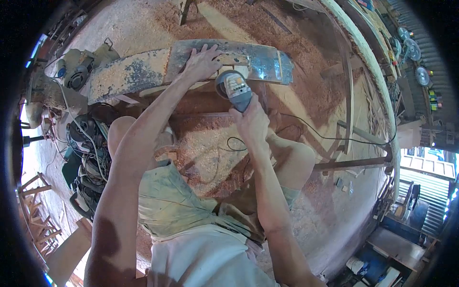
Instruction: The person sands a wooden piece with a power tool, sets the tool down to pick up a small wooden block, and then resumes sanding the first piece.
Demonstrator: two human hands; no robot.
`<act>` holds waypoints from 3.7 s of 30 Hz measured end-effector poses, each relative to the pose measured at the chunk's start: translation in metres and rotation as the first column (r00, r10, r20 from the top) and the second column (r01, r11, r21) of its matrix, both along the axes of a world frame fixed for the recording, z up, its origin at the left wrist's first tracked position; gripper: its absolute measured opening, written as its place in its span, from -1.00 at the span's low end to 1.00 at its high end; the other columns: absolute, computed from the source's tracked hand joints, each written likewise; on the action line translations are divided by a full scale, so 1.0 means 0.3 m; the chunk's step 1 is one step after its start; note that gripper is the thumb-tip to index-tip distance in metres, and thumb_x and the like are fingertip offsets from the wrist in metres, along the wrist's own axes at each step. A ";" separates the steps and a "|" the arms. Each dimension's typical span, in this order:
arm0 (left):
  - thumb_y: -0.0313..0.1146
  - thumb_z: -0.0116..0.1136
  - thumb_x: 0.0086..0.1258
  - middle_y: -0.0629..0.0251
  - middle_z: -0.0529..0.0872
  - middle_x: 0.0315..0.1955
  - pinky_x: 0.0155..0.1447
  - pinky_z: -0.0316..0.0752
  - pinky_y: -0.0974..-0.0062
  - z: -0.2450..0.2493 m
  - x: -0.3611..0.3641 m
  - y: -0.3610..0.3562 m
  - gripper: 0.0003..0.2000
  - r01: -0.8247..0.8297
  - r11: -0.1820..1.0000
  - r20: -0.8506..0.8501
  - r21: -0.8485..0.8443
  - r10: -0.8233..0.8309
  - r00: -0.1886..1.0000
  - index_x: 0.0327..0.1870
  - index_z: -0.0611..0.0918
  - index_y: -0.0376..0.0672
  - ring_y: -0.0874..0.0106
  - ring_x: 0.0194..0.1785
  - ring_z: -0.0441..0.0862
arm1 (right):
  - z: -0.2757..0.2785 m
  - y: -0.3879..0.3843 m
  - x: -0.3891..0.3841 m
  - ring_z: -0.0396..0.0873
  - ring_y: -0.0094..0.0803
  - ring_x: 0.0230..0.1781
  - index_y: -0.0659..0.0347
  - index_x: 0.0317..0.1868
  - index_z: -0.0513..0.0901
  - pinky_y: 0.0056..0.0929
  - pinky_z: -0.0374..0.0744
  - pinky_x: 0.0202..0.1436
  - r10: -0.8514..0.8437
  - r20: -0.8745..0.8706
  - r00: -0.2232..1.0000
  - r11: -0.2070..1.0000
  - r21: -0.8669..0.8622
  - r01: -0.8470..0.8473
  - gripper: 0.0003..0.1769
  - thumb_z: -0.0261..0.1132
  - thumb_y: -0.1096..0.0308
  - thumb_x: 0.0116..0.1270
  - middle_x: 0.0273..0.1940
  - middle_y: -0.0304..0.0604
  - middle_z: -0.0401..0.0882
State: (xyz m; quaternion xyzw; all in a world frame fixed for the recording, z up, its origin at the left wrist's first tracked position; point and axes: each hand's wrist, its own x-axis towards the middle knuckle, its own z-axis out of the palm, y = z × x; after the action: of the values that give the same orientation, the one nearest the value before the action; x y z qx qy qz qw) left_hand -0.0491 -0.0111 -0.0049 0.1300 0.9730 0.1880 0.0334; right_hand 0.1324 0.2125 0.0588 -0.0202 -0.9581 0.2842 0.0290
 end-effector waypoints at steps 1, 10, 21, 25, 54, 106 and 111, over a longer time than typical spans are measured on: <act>0.12 0.05 0.73 0.18 0.28 0.85 0.88 -0.05 -0.39 0.000 0.002 0.001 -0.37 0.000 1.000 -0.005 0.001 0.000 1.000 0.74 0.53 0.14 -0.08 0.89 0.13 | -0.004 0.000 0.004 0.81 0.43 0.06 0.29 0.41 0.54 0.26 0.72 0.15 0.025 -0.008 1.000 1.000 0.011 -0.025 -0.22 0.65 0.10 0.32 0.03 0.33 0.85; 0.10 0.07 0.72 0.20 0.26 0.86 0.89 -0.06 -0.38 -0.014 0.001 0.004 -0.37 -0.005 1.000 -0.017 -0.012 0.005 1.000 0.74 0.54 0.14 -0.06 0.90 0.11 | 0.014 0.027 -0.014 0.81 0.43 0.06 0.30 0.39 0.54 0.28 0.70 0.14 -0.036 0.050 0.998 0.999 0.012 0.036 -0.24 0.64 0.09 0.34 0.01 0.32 0.85; 0.11 0.13 0.72 0.15 0.24 0.87 0.85 -0.02 -0.45 -0.006 0.002 0.004 -0.33 0.006 1.000 -0.005 -0.019 -0.006 1.000 0.75 0.49 0.03 -0.13 0.89 0.11 | 0.046 0.024 -0.036 0.83 0.41 0.02 0.35 0.24 0.65 0.21 0.72 0.12 -0.134 0.045 0.990 0.991 0.012 0.133 -0.31 0.59 -0.03 0.33 -0.09 0.36 0.87; 0.10 0.15 0.72 0.17 0.22 0.88 0.87 -0.05 -0.42 0.002 0.000 0.002 -0.32 0.015 1.000 0.018 -0.018 -0.015 1.000 0.76 0.48 0.03 -0.12 0.90 0.10 | 0.020 0.005 -0.028 0.83 0.40 0.02 0.34 0.28 0.61 0.25 0.72 0.13 -0.031 -0.007 1.000 0.999 -0.020 0.031 -0.31 0.59 0.04 0.33 -0.08 0.34 0.87; 0.12 0.18 0.69 0.16 0.25 0.87 0.88 -0.06 -0.39 0.006 0.004 -0.002 -0.31 0.004 1.000 0.010 0.017 -0.005 1.000 0.75 0.51 0.03 -0.12 0.90 0.08 | -0.002 -0.006 -0.026 0.81 0.42 0.07 0.32 0.37 0.57 0.27 0.71 0.15 -0.037 0.043 0.998 0.999 0.006 0.036 -0.24 0.65 0.07 0.32 0.01 0.36 0.85; -0.17 0.33 0.64 -0.03 0.88 0.09 0.10 0.77 -0.01 -0.173 0.335 0.404 -0.51 0.619 0.741 0.290 -0.259 -0.552 0.782 0.51 0.65 -0.14 -0.03 0.03 0.89 | 0.293 0.516 0.029 0.68 -0.49 -0.32 0.26 -0.03 0.84 -0.35 0.64 -0.21 -0.527 0.188 0.829 0.416 -0.793 0.445 -0.55 0.61 0.00 0.39 -0.26 -0.27 0.77; -0.04 0.39 0.68 0.04 0.94 0.04 0.22 0.75 0.22 0.508 0.425 0.112 -0.57 0.297 0.860 0.106 0.415 -0.370 0.923 0.42 0.79 -0.01 0.20 0.08 0.92 | 0.208 0.535 -0.019 0.67 -0.42 -0.27 0.24 -0.04 0.84 -0.34 0.65 -0.12 -0.429 0.115 0.896 0.452 -0.832 0.323 -0.54 0.60 -0.05 0.47 -0.21 -0.22 0.75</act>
State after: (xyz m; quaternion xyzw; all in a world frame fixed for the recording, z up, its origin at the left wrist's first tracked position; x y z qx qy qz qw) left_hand 0.0784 0.0225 0.1474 0.2834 0.8709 0.3807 0.1275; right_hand 0.1267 0.3729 0.1213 -0.2268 -0.6737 0.6910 0.1313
